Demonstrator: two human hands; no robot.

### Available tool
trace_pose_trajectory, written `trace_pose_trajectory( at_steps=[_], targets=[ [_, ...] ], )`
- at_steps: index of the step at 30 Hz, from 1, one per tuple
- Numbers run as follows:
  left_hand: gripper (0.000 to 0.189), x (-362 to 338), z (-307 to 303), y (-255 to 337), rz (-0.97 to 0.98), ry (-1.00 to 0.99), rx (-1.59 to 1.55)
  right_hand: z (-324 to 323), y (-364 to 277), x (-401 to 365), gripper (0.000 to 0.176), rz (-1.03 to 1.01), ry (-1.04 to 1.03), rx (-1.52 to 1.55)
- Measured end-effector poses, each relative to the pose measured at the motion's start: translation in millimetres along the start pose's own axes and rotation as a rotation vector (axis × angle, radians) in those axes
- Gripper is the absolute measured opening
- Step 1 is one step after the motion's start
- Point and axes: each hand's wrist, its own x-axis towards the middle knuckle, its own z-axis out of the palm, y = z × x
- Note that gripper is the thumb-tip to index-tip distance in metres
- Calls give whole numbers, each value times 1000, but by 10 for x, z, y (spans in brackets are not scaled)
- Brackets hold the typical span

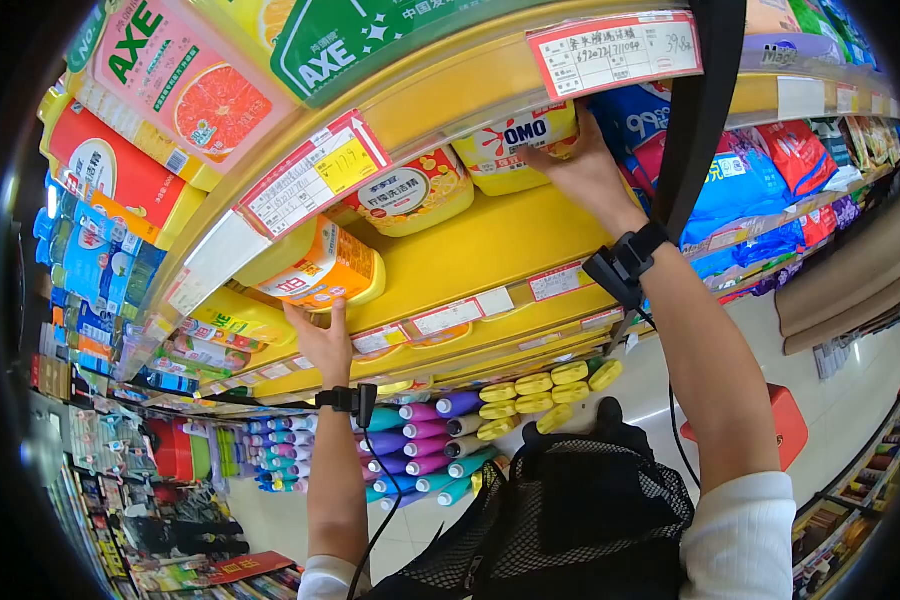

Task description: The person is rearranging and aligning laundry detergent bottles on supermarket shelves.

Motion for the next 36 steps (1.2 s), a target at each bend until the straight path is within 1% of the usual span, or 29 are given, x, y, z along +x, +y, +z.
trace_pose_trajectory(
  at_steps=[1, 4, 6, 7, 8, 9, 11, 14, 16, 17, 19, 20, 23, 26, 32, 34, 36],
  targets=[
    [90, -11, -15, 19, -22, -5, 18, 1, -23, 2, 81, -20, -18, -1],
    [90, -20, -16, 13, -4, 14, 64, 101, -18, -14, 82, -76, -57, 2],
    [98, -19, -2, -22, 10, 36, 37, 221, 3, -21, 85, -116, -60, -2],
    [102, -12, 6, -23, 19, 50, 21, 298, 24, -35, 86, -116, -51, -18],
    [102, -8, 0, -11, 19, 45, 3, 392, 52, -70, 87, -118, -38, -34],
    [98, -7, -4, -12, 17, 42, 20, 473, 30, -102, 88, -118, -22, -50],
    [90, -20, -6, -17, 15, 26, 51, 597, 3, -144, 91, -74, -77, -18],
    [90, -21, 6, -14, 12, 33, 55, 810, -17, -201, 95, -48, -121, -1],
    [98, -17, 24, -87, 11, 38, 8, 901, -136, -255, 98, -38, -162, 39],
    [102, -7, 27, -123, 11, 42, -16, 965, -142, -263, 98, -46, -175, 9],
    [101, -2, 25, -163, 39, 62, 50, 1062, -131, -281, 98, -62, -201, -55],
    [101, -6, 36, -169, 53, 72, 83, 1078, -118, -291, 98, -73, -213, -51],
    [101, -7, 18, -78, 37, 60, -7, 1100, -167, -315, 99, -87, -242, -42],
    [89, -21, -5, 5, -11, 14, -19, 1116, -187, -327, 99, -56, -249, -56],
    [88, -2, -10, -36, -6, 0, 2, 1123, -226, -308, 101, -30, -265, -104],
    [94, 0, -4, -36, -6, 14, -38, 1142, -233, -276, 101, 8, -287, -95],
    [96, 14, 12, -61, -13, 19, -69, 1177, -240, -269, 101, -12, -281, -113]
  ],
)
